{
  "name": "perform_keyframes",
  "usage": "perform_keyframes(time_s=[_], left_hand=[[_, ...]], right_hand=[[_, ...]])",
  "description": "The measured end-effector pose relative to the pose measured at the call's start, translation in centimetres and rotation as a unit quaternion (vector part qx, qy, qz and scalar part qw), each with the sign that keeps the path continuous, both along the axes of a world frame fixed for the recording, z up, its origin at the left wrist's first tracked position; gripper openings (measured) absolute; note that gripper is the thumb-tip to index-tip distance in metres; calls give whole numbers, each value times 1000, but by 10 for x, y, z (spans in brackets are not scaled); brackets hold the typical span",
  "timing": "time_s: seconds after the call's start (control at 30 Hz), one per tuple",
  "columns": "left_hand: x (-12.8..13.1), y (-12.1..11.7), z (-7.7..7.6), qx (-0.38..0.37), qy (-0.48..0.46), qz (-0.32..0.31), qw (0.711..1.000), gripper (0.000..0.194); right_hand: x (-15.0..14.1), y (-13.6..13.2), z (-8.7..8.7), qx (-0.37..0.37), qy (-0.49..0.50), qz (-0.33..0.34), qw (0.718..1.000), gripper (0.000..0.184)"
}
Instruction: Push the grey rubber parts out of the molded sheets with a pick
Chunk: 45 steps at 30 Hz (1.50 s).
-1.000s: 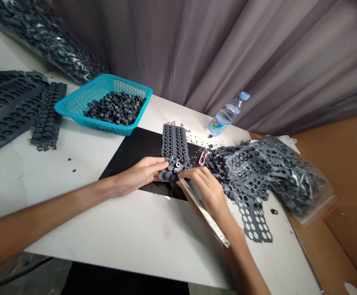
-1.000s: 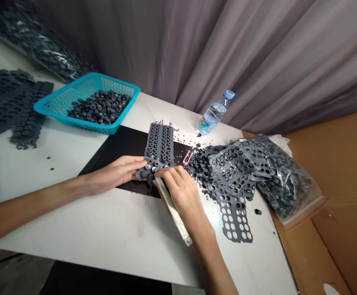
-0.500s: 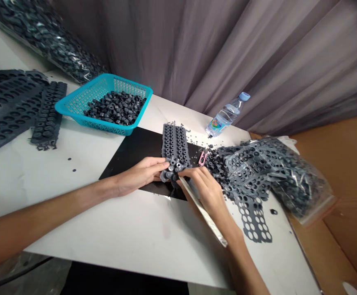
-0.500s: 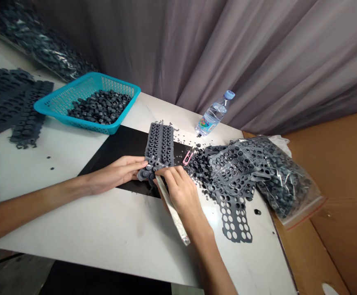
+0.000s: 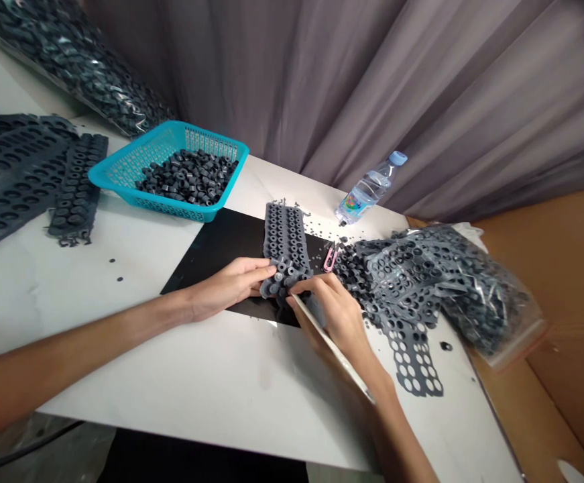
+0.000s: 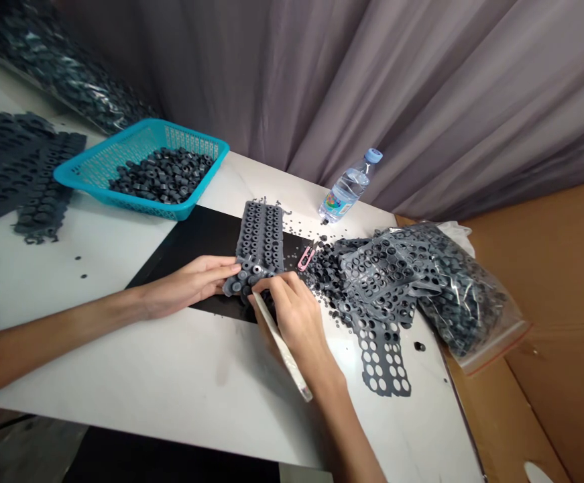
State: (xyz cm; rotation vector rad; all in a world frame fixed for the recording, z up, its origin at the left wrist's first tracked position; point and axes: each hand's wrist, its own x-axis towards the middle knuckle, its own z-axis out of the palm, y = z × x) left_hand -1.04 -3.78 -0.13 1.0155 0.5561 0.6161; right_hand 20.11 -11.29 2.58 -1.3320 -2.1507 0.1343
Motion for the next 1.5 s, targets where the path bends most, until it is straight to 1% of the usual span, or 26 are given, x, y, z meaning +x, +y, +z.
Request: perform_keyframes(time_s=[0.3,0.47,0.57,0.67,0.8,0.9,0.97,1.03,1.13,1.17,1.23,1.3,1.37,1.43,1.5], left_hand=[[0,0,1,7,4,-4,1000,31],[1,1,0,-2,-3,3,1000,29],[1,1,-2,-2,-2,3,1000,30],[1,1,-4,3,1,1,1000,30],[0,2,-5,5,11,3,1000,29],[0,2,-3,11,11,0,1000,28],[1,1,-1,18,10,-12,1000,29],[1,0,0,24,11,-28,999,29],[1,0,1,32,12,-43,999,30],[2,0,1,31,11,-44,998,30],[2,0,1,26,10,-43,999,31],[2,0,0,19,10,-34,999,31],[1,0,1,9,11,-20,1000,31],[0,-2,3,-10,4,2,1000,30],[0,-4,6,-36,-14,29,999,27]], right_hand=[[4,0,3,-16,-14,13,1000,8],[4,2,-3,0,-9,-1,1000,8],[4,4,-7,14,-10,3,1000,15],[4,5,-9,24,-37,7,999,23],[3,6,-10,54,-88,11,995,22],[0,6,-12,74,-111,-5,991,21],[-2,6,-13,75,-112,-16,991,22],[-1,6,-12,67,-98,-33,992,24],[4,5,-8,64,-45,-70,994,26],[6,5,-6,60,-20,-72,995,27],[11,3,-2,35,29,-48,998,28],[13,1,2,-4,70,-24,997,28],[11,-2,5,-34,98,-27,994,22],[7,-3,8,-42,110,-34,992,14],[4,-4,11,-30,110,-18,993,11]])
